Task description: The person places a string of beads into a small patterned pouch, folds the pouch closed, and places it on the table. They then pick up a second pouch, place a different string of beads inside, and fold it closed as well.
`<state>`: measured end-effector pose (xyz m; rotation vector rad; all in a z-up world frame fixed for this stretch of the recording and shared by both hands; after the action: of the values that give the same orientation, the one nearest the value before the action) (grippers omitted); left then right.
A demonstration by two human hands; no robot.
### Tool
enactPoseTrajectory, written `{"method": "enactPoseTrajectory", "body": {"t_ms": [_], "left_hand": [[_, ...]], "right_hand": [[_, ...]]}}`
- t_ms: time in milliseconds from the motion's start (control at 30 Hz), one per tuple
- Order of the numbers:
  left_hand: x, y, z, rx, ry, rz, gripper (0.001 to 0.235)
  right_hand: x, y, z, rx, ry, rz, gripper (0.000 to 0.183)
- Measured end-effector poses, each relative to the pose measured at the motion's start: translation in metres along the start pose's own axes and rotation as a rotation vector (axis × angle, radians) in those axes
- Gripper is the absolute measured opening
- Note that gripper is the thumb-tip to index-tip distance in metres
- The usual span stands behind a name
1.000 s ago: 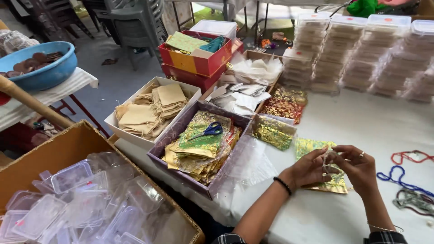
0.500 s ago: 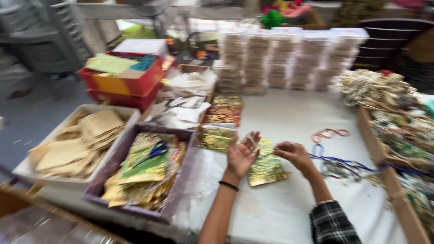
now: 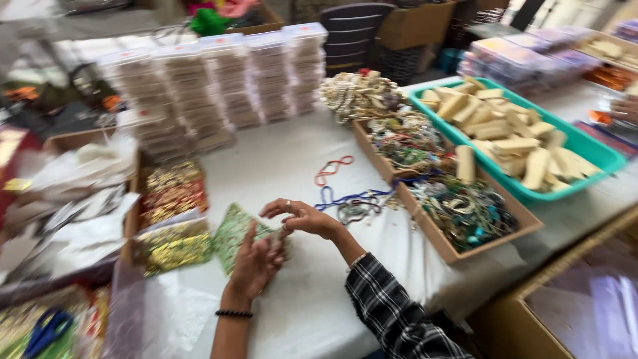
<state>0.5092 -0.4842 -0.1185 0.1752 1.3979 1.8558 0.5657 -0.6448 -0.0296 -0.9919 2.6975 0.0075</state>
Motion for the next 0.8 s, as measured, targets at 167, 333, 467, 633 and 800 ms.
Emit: {"method": "enactPoseTrajectory", "body": {"t_ms": [167,333,467,633,800], "left_hand": [[0.011,-0.016,0.033,-0.161,0.205,0.436,0.065],[0.016,-0.024,0.043,-0.049,0.22,0.588,0.071],[0.002,0.021,0.031,-0.197,0.171,0.66,0.061],[0.006,0.005,0.029,-0.178,0.142,0.552,0.056],[0.008,0.013,0.032,-0.505,0.0,0.801,0.039]], "right_hand": [[0.007,-0.066,0.047,0.666,0.161,0.448,0.051],[0.029,-0.1,0.085,1.243,0.483,0.794,0.035],[0.019,-0.061,0.057,1.318,0.387,0.671,0.023],[0.002,-0.016,0.019,0.707,-0.105,0.472,0.035],[0.007,0.034,0.027,-0.141,0.265,-0.237,0.071]]}}
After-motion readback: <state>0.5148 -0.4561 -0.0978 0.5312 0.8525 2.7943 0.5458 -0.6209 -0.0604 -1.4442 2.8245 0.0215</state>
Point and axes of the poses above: each hand's wrist, its own x-axis away from the middle knuckle, its own y-axis out of the palm, z = x × y, the point moved 4 cm from there along -x, towards the middle knuckle, and after that the axes turned 1 degree about -x, right-handed, at the moved point
